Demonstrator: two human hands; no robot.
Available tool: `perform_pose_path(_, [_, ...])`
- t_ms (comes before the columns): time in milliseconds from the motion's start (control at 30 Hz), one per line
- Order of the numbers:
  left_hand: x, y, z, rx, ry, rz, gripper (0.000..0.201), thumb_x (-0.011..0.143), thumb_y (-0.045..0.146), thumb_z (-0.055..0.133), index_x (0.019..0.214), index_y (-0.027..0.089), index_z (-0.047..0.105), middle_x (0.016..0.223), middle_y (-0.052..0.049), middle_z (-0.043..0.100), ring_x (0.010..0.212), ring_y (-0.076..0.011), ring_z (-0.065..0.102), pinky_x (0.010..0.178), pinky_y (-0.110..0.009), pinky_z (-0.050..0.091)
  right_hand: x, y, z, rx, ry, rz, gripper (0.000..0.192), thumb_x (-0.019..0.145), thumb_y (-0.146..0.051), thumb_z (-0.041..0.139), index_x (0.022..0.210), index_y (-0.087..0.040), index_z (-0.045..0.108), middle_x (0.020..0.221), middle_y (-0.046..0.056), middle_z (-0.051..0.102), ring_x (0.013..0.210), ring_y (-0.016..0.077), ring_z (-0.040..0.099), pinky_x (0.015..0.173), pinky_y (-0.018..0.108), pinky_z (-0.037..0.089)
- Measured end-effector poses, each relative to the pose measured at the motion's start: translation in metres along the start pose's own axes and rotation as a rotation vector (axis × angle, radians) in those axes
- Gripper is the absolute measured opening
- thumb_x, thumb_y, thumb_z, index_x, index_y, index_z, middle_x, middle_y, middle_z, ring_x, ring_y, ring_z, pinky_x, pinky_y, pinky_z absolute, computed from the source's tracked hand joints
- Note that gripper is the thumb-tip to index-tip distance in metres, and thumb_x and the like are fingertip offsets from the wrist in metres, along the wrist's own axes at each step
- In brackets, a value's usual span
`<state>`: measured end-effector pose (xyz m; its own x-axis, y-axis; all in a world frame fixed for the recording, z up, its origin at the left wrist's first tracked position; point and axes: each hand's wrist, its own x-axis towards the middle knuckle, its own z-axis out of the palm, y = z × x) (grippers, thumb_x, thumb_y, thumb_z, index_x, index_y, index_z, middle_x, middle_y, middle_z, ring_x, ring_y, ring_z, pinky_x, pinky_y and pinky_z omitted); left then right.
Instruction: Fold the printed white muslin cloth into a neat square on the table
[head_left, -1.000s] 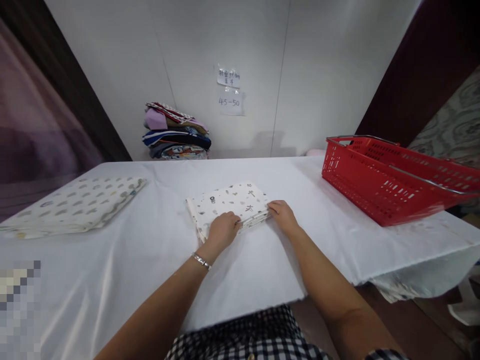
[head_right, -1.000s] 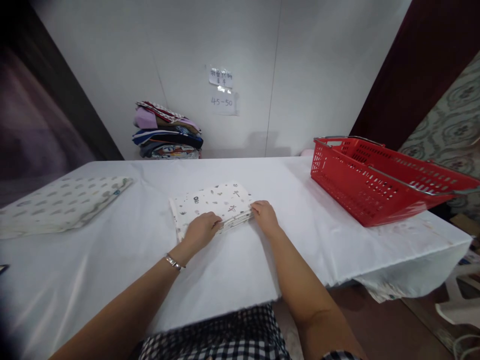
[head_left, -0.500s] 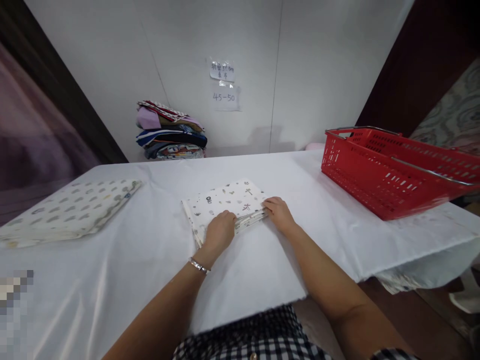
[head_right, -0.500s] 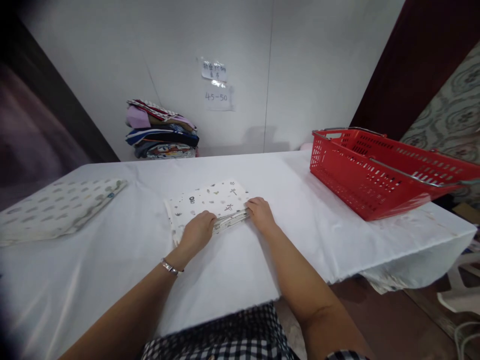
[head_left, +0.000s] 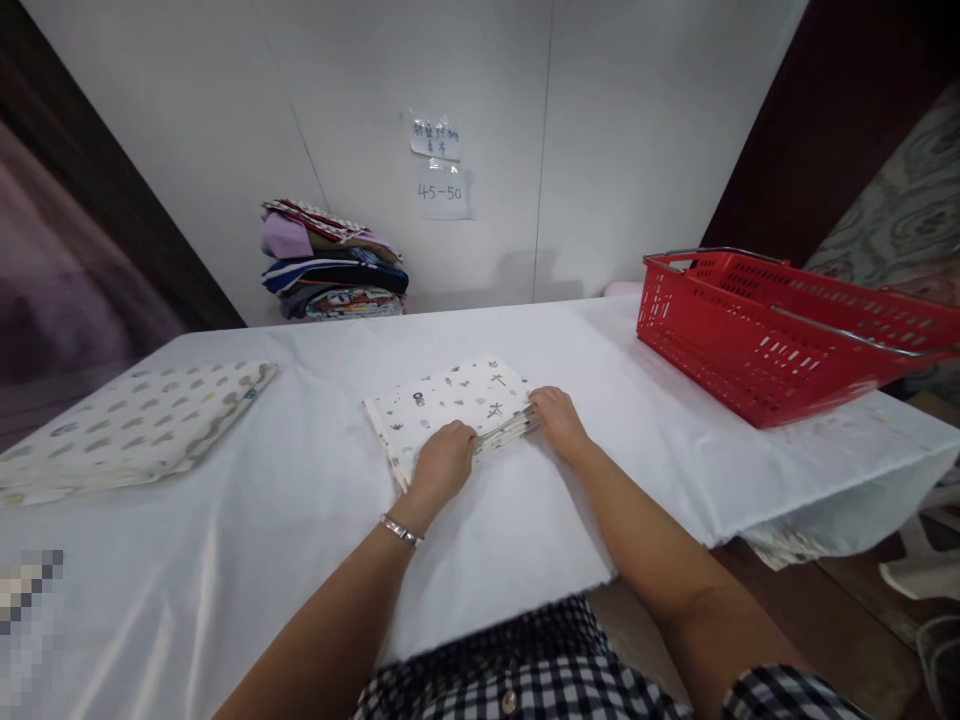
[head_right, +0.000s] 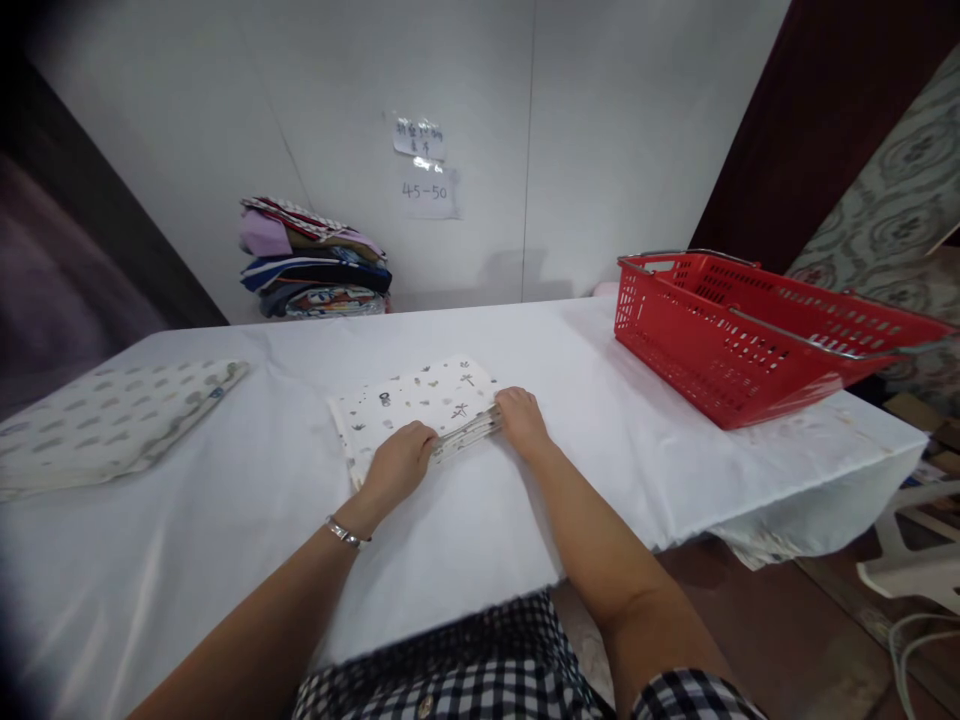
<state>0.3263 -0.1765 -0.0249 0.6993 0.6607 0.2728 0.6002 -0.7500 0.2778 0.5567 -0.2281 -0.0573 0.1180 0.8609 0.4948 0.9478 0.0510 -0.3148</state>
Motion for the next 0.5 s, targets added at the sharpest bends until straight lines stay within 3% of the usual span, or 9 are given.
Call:
perform_pose_path(200, [-0.0013, -0.001, 0.002, -0.051, 0.011, -0.022, 0.023, 0.09, 0.024, 0.035, 0.084, 0.018, 0.056, 0.086, -0.005, 0.059, 0.08, -0.0179, 0.054, 0.07, -0.031, 0.043, -0.0023, 0.006, 0.002, 0.051, -0.031, -0.034, 0.022, 0.084, -0.01, 0.044, 0.095, -0.019, 0.061, 0.106, 0.007, 0.062, 0.103, 0.0207, 0.049, 0.089, 0.035, 0.036])
perform_pose_path(367, [-0.0005, -0.0033, 0.002, -0.127, 0.025, -0.083, 0.021, 0.089, 0.024, 0.035, 0.083, 0.019, 0.055, 0.086, -0.004, 0.059, 0.08, -0.0175, 0.054, 0.069, -0.03, 0.042, -0.0028, -0.0004, 0.0007, 0.073, 0.082, -0.033, 0.018, 0.08, -0.011, 0.049, 0.091, -0.019, 0.061, 0.109, 0.008, 0.061, 0.106, 0.022, 0.047, 0.091, 0.037, 0.036])
perform_pose_path(500, [0.0002, -0.0027, 0.0018, -0.133, 0.027, -0.085, 0.021, 0.088, 0.024, 0.035, 0.082, 0.019, 0.055, 0.086, -0.004, 0.059, 0.08, -0.0176, 0.054, 0.069, -0.03, 0.042, -0.0045, -0.003, 0.0035, 0.083, 0.096, -0.095, 0.019, 0.078, -0.009, 0.049, 0.084, -0.02, 0.063, 0.109, 0.006, 0.061, 0.108, 0.0216, 0.047, 0.093, 0.038, 0.036])
